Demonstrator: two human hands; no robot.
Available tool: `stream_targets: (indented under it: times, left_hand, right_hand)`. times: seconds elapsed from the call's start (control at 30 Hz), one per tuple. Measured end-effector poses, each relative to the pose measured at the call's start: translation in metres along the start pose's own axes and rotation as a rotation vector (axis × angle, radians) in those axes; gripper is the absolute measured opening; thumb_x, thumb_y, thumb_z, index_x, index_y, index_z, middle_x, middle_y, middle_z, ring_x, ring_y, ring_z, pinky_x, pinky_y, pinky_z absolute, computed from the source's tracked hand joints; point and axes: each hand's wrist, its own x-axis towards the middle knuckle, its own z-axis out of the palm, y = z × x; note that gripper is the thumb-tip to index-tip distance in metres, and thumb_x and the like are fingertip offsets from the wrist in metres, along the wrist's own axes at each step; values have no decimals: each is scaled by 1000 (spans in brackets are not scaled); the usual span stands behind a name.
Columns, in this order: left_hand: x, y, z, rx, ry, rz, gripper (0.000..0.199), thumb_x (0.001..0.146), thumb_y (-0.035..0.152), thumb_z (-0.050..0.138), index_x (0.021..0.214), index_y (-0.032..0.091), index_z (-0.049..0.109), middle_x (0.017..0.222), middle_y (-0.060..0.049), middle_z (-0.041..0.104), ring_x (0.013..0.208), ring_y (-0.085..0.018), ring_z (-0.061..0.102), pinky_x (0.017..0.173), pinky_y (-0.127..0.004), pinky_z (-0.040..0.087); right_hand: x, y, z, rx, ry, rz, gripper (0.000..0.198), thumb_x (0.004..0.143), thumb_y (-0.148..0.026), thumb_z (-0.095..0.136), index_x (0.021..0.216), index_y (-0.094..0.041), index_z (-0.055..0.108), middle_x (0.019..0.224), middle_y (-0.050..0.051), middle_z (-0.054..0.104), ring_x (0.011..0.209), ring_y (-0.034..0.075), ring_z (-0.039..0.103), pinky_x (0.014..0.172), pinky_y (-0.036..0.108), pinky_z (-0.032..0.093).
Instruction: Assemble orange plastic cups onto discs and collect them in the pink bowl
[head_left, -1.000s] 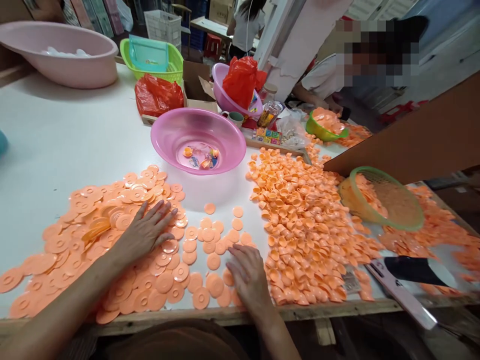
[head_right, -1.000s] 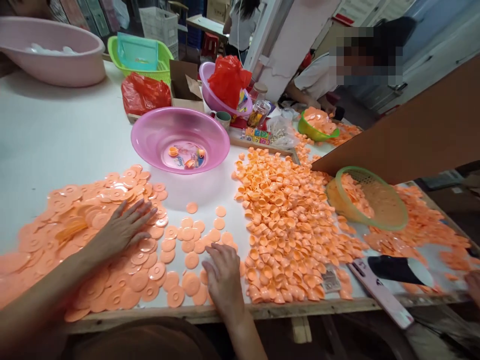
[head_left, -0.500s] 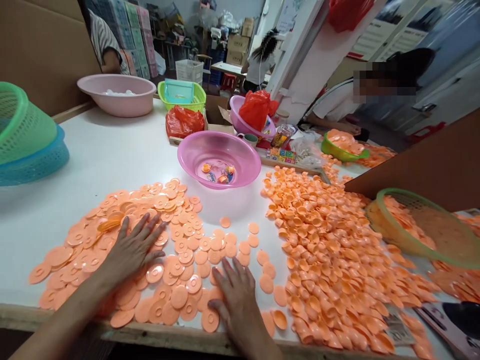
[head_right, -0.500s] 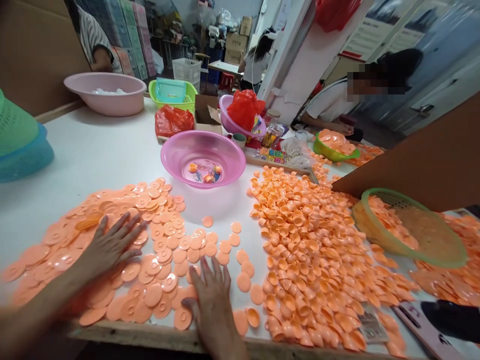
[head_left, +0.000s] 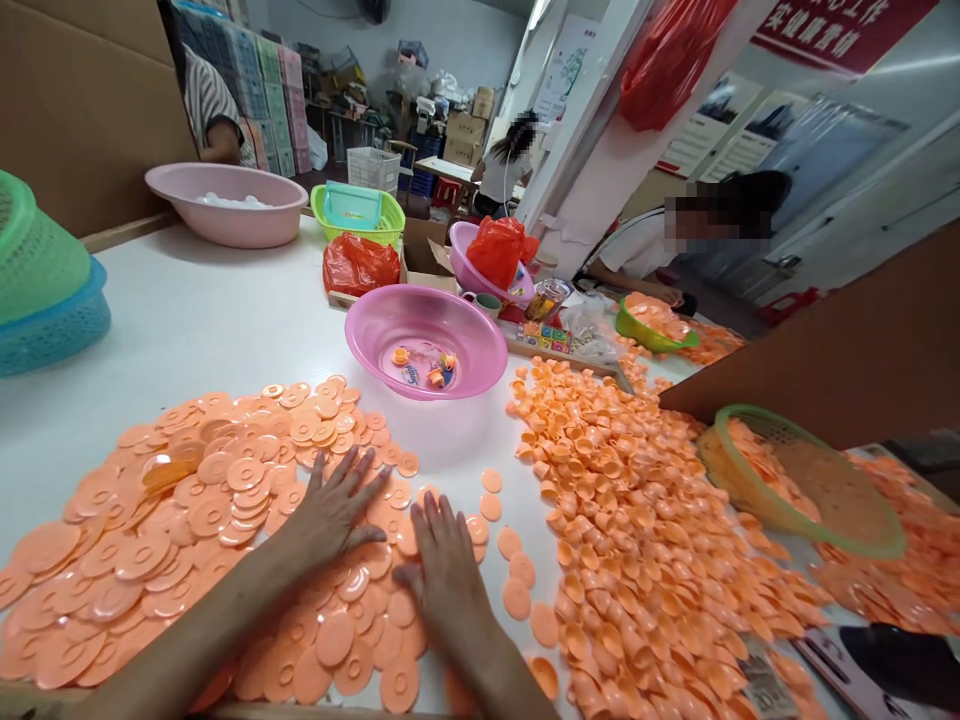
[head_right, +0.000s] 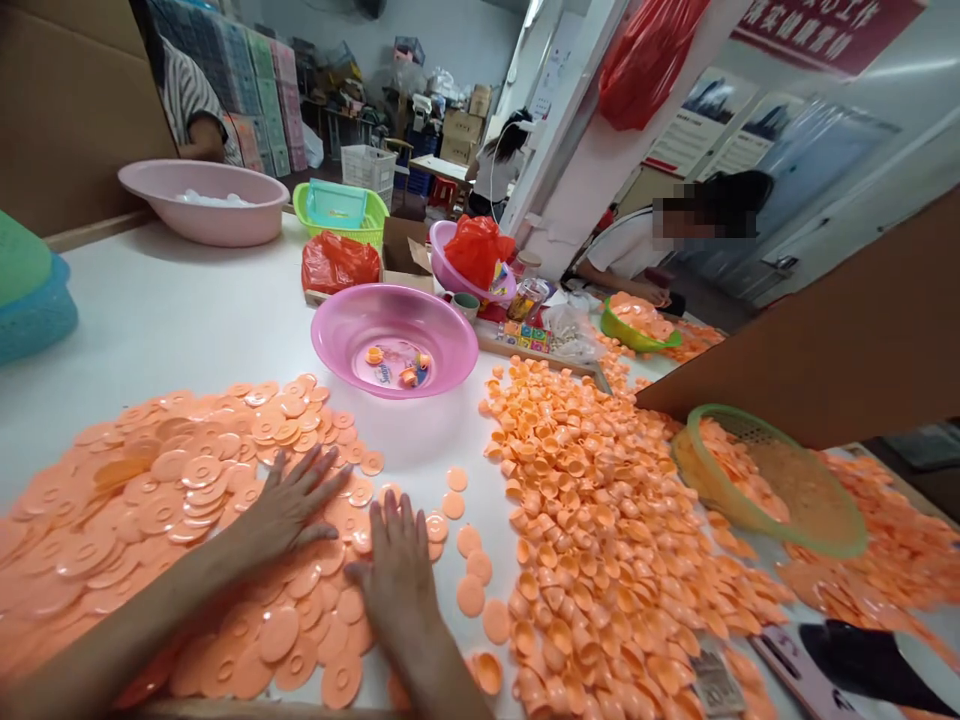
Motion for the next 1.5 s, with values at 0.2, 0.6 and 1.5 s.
stream_targets:
  times: [0.2,0.6,1.5]
  left_hand:
    - [-2,-12,-7,28,-16,-54,76,86,72,38,146,26,40,153,-14,38,145,-37,24,112,-66,-7]
    - [63,41,4,-151,-78,178,76,83,72,44,149,37,31,157,-14,28,144,-39,25,110,-66,-11]
    - [98,57,8,-461,101,-95,12,81,28,68,89,20,70,126,-13,60,134,-34,40,114,-64,20]
  right_hand:
    - [-30,-1,-20,182,107,-36,31,92,-32,56,122,-28,64,129,6,64,126,28,52,103,49,43]
    - [44,145,-57,-122,318,494,53,84,-23,60,137,-21,53,147,15,46,139,38,32,103,64,32]
    - [99,72,-48,214,147,82,16,91,-21,58,102,-19,70,92,7,66,84,18,62,76,28,49]
